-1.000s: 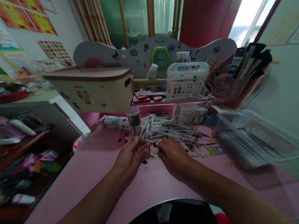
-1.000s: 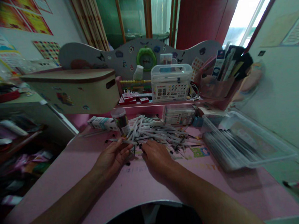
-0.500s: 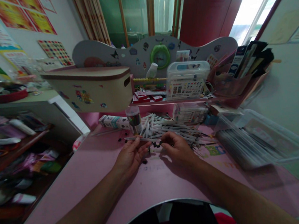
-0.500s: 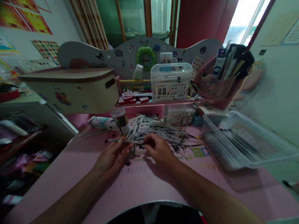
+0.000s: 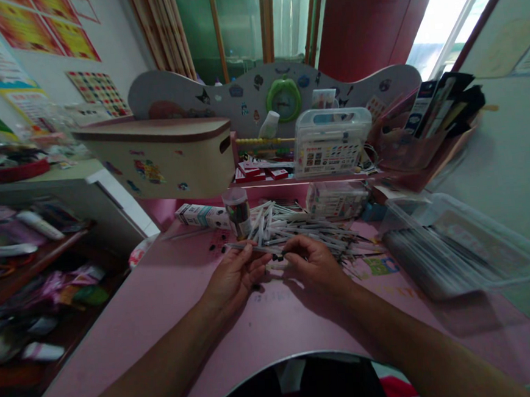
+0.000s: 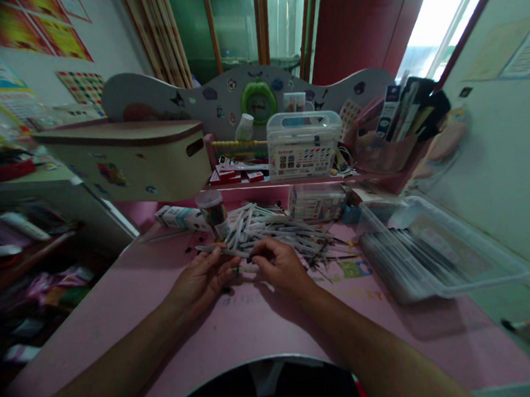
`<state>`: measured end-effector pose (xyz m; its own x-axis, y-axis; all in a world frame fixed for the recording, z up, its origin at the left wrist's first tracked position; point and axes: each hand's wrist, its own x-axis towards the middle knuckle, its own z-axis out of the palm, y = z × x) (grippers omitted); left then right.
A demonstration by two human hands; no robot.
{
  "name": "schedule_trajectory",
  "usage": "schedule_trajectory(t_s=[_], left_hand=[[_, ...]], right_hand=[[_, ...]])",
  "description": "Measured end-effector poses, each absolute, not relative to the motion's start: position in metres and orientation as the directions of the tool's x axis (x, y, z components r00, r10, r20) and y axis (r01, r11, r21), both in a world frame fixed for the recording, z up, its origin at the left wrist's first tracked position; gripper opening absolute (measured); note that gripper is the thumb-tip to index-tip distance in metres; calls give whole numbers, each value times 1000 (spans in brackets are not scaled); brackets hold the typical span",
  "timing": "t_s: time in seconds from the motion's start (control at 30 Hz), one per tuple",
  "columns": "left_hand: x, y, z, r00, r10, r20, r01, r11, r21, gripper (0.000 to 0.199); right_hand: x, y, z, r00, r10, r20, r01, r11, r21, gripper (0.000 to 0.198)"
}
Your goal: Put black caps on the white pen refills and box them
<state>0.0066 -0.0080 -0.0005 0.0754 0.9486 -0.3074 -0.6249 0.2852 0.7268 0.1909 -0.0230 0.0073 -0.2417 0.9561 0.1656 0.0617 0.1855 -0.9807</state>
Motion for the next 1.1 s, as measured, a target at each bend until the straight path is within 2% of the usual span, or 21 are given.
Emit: schedule_trajectory(t_s=[0.3,0.5,0.67,0.93,1.0,1.1], left_hand=[[8,-11,0,70,945,-319,-626,291,724,9],[10,-11,2,63,946,-319,-631,285,721,9],[10,-12,0,80,946,-313,-628,292,721,11],[10,-12,1,71,947,-312,-630,285,722,13],[10,-12,1,77,946,-314,-628,291,722,14],[11,-13,1,93,946,-310,-626,298,721,13]], right_hand=[[185,-20,-3,-154,987,-46,-194,-76,-978,14],[186,-15,-8,-140,990,24,-108,9,-994,10],[184,-19,-5,-90,996,24,-116,13,-993,9],[191,-22,13,-144,967,208,158,230,-960,6],[191,-23,13,-148,948,283,268,313,-911,8],[192,-22,8,-211,877,432,430,481,-764,17]])
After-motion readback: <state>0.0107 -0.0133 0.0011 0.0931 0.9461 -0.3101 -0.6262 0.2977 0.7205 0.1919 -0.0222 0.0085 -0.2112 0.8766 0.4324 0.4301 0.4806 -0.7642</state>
